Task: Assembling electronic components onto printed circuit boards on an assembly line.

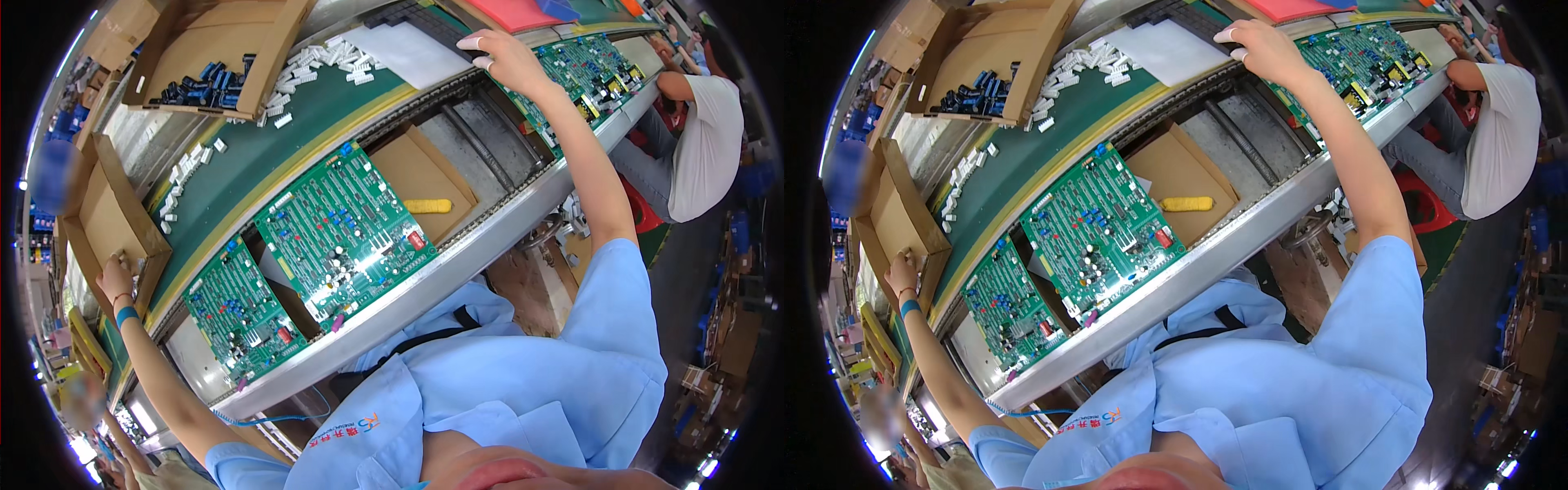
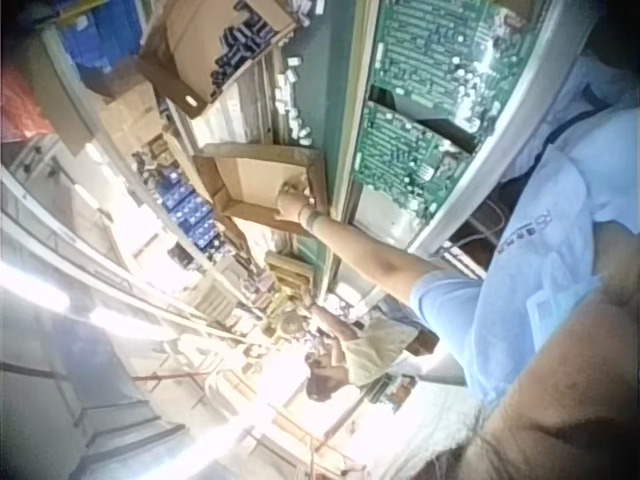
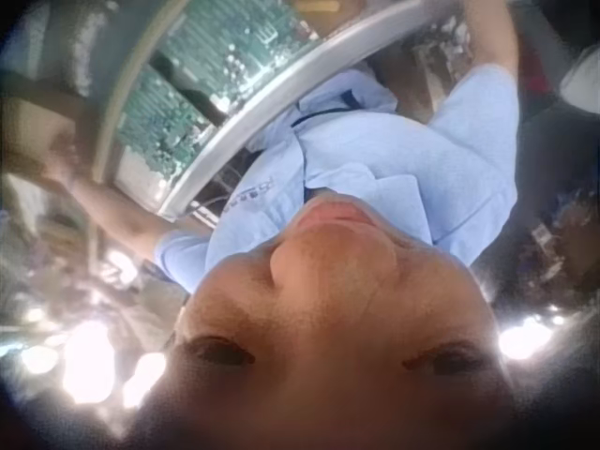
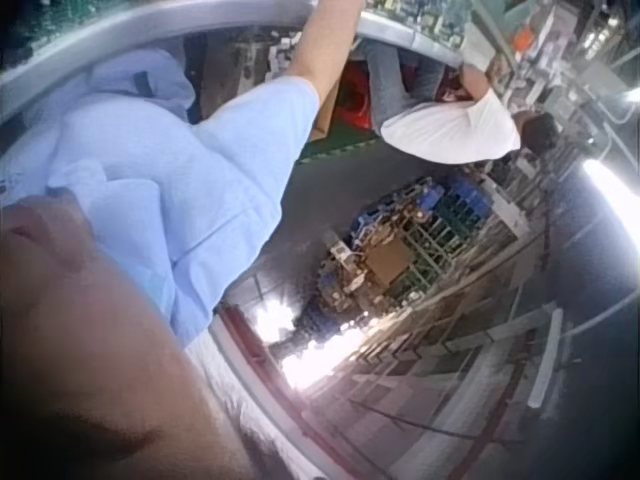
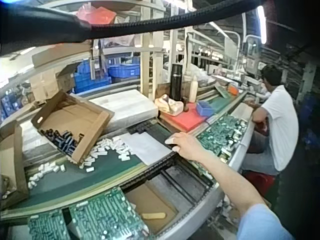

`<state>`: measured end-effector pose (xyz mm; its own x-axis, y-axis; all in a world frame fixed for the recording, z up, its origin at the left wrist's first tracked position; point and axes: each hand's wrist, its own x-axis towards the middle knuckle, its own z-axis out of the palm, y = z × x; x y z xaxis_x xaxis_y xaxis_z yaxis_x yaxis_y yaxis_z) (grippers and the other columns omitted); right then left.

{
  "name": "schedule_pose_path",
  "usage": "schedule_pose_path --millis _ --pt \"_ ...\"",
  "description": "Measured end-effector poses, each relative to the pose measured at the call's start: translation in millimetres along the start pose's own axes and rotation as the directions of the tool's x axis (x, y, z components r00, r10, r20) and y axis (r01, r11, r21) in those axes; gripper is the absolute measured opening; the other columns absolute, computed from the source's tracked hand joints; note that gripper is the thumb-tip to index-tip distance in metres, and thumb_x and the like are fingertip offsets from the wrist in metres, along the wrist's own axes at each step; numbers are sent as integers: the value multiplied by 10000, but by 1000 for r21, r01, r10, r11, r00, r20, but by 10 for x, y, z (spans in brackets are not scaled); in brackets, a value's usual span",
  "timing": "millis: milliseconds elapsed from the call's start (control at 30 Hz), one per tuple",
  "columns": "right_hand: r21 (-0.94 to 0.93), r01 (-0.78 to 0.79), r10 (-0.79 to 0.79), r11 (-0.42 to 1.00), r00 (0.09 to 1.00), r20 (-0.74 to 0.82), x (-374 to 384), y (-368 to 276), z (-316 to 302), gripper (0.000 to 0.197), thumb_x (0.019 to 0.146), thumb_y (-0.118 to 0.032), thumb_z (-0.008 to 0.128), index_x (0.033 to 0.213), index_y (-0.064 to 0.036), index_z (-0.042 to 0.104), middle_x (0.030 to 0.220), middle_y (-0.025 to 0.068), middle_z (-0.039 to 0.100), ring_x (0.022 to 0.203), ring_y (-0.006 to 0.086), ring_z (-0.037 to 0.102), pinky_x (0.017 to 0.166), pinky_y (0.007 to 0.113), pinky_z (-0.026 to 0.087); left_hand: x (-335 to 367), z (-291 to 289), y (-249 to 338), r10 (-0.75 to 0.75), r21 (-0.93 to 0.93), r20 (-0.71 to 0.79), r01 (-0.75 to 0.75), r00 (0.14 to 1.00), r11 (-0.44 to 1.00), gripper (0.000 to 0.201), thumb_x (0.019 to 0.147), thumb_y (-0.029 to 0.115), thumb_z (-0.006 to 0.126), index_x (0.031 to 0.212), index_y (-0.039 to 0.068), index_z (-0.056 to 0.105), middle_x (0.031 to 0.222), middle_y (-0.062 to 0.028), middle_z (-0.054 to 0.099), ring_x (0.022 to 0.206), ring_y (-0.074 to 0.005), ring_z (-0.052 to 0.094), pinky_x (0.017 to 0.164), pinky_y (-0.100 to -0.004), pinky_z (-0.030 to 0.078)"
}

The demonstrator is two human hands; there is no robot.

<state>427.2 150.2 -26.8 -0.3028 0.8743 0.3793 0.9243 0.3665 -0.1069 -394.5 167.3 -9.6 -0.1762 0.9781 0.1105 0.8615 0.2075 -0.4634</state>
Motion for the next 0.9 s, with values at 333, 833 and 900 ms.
schedule_pose_path --millis 333,833,900 --pt "-93 224 -235 970 963 -130 -69 371 -38 315 861 -168 655 1176 -160 644 1114 68 637 1060 278 591 877 355 474 57 -348 394 -18 110 132 3 991 994 346 862 403 555 1128 190 611 1220 -97 620 1124 -298 596 967 -531 351" --pt "-43 255 -257 966 965 -42 12 358 59 295 847 -107 667 1121 -55 574 1128 124 603 1080 318 567 890 364 449 -959 -1285 495 -72 -951 -123 -97 990 293 321 914 178 618 1182 2 632 1090 -69 696 990 -150 669 868 -247 483" --pt "-32 241 -241 970 970 -14 42 325 104 296 852 -106 664 1123 -41 566 1135 125 604 1094 318 566 908 355 445 -1464 -1676 907 125 -918 -217 -246 968 312 275 923 153 609 1154 9 645 1069 -52 696 973 -153 659 867 -244 485"
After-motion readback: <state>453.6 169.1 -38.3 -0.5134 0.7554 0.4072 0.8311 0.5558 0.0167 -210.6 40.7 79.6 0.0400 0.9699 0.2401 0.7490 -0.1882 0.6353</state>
